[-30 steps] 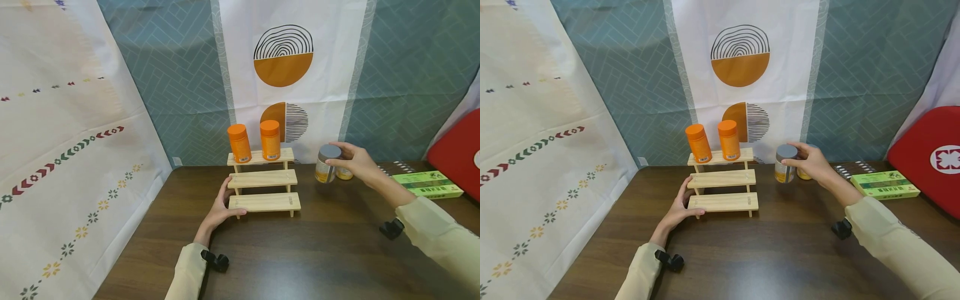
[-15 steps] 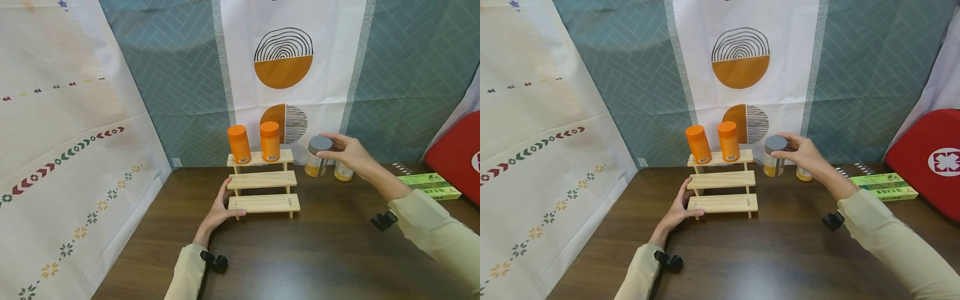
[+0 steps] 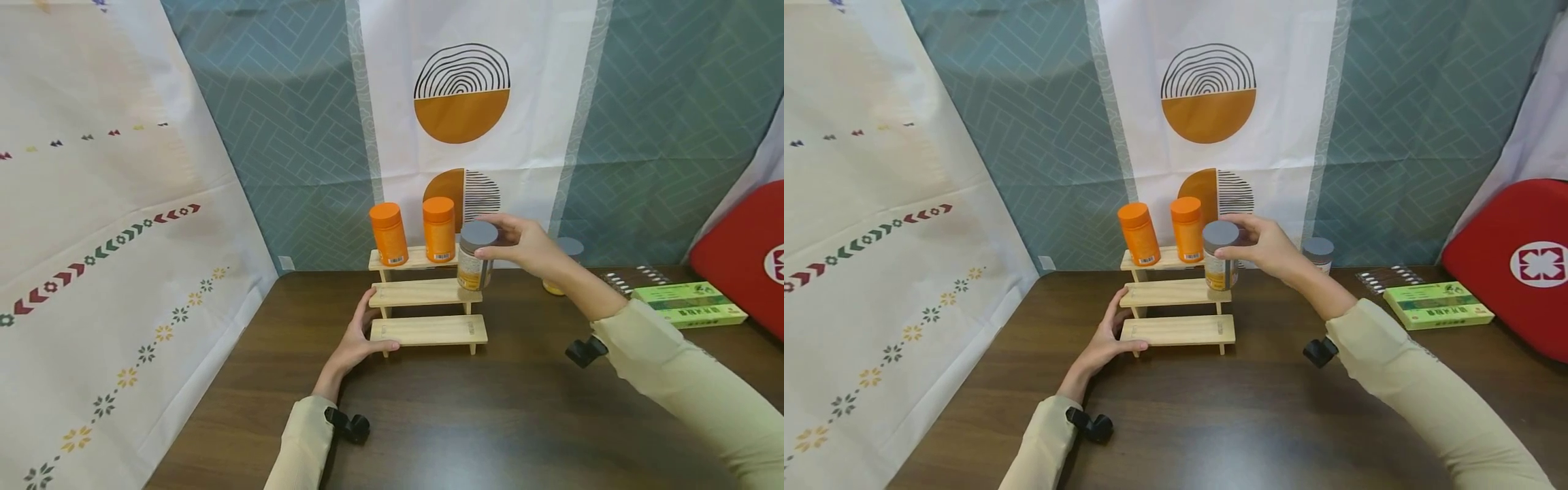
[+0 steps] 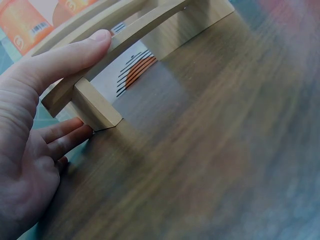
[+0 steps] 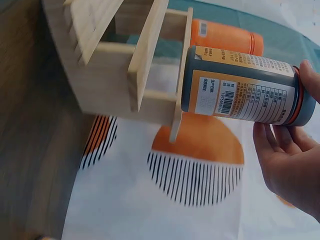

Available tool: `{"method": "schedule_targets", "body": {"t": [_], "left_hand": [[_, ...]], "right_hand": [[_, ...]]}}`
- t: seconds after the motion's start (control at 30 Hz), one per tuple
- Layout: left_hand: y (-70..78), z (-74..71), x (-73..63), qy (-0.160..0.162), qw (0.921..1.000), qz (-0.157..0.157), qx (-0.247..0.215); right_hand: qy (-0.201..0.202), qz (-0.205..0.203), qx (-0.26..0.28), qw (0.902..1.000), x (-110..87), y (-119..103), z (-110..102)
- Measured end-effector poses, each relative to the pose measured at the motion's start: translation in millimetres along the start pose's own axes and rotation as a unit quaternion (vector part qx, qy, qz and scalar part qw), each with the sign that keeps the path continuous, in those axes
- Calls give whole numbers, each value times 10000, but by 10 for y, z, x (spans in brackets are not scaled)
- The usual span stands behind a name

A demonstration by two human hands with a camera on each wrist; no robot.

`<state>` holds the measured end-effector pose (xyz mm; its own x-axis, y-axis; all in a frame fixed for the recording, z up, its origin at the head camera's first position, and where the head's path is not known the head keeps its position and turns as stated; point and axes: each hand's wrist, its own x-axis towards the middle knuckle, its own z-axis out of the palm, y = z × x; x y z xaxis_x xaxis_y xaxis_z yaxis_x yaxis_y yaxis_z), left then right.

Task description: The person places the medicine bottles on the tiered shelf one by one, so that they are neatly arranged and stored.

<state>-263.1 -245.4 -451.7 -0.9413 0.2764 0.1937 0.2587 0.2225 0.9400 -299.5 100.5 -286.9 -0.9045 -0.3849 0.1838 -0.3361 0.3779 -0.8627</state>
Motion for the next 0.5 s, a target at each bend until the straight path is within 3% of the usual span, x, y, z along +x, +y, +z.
{"method": "schedule_targets", "body": {"t": [0.27, 0.5], "left_hand": [[-4, 19, 21, 2, 10000, 3, 4], [-6, 22, 26, 58, 9999, -59, 84]], "right_hand": [[-243, -366, 651, 9969, 129, -75, 281], [-288, -252, 853, 9956, 233, -146, 528]]}}
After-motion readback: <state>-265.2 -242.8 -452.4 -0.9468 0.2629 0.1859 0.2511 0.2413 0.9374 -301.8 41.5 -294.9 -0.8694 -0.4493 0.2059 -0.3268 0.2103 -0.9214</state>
